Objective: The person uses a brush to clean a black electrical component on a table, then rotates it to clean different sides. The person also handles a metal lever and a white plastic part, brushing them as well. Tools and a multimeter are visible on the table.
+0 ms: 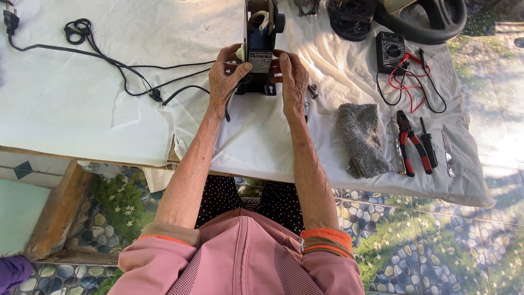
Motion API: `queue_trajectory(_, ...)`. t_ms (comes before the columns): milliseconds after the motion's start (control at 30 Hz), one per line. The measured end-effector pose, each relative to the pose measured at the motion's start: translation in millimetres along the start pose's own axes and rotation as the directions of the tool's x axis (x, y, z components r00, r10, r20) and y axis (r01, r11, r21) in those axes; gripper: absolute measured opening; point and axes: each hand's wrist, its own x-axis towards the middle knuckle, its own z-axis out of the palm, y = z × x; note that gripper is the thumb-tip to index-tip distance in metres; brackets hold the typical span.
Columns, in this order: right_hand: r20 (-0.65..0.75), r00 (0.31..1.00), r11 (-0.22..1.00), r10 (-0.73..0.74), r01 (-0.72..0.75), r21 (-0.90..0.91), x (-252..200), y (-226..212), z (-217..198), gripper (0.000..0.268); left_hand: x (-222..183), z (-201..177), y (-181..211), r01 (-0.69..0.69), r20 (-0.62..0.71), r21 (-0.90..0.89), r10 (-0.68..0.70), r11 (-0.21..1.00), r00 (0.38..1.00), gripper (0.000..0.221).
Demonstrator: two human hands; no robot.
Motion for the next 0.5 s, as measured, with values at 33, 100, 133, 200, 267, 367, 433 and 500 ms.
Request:
queue_trajectory(33,0.0,1.0,1.0,0.001,-0.001,-0.015,-0.2,0.2,0.3,0.049,-0.2,-0.2,0.5,0.008,0.002,-0.005,-0.008,1.0,1.0,0.077)
queue_trajectory(100,0.002,1.0,1.0,0.003,-0.003,-0.03,-1.6,-1.3,1.1,0.049,-0.8,-0.6,0.9,0.016,0.002,-0.009,-0.016,1.0,1.0,0.078)
queue_trajectory(133,0.009,1.0,0.999,0.006,-0.006,-0.04,-2.7,-3.0,1.5,0.049,-1.0,-0.7,0.9,0.014,0.005,-0.029,-0.014,0.999,1.0,0.076)
queue_trajectory(200,0.015,1.0,0.999,0.007,-0.006,-0.049,-1.3,-2.5,1.9,0.05,1.0,-0.6,0.4,0.009,0.007,-0.049,-0.009,0.999,1.0,0.074)
queue_trajectory(267,0.037,0.999,0.995,-0.011,0.015,-0.096,-1.1,3.1,0.5,0.052,0.4,-0.1,-1.8,0.002,0.004,-0.016,-0.001,1.0,1.0,0.076)
queue_trajectory(367,0.119,0.992,0.992,-0.042,0.056,-0.117,1.4,13.0,-3.8,0.05,2.1,0.2,-9.9,-0.006,-0.004,-0.023,0.006,1.0,1.0,0.074)
queue_trajectory(433,0.167,0.985,0.994,-0.044,0.059,-0.091,1.0,10.4,-8.2,0.054,3.1,0.5,-12.8,-0.025,0.004,-0.034,0.025,0.999,1.0,0.072)
queue_trajectory(500,0.218,0.975,0.996,-0.046,0.062,-0.064,-0.3,3.9,-11.2,0.058,3.2,-0.1,-12.4,-0.045,0.009,-0.044,0.045,0.998,0.999,0.071)
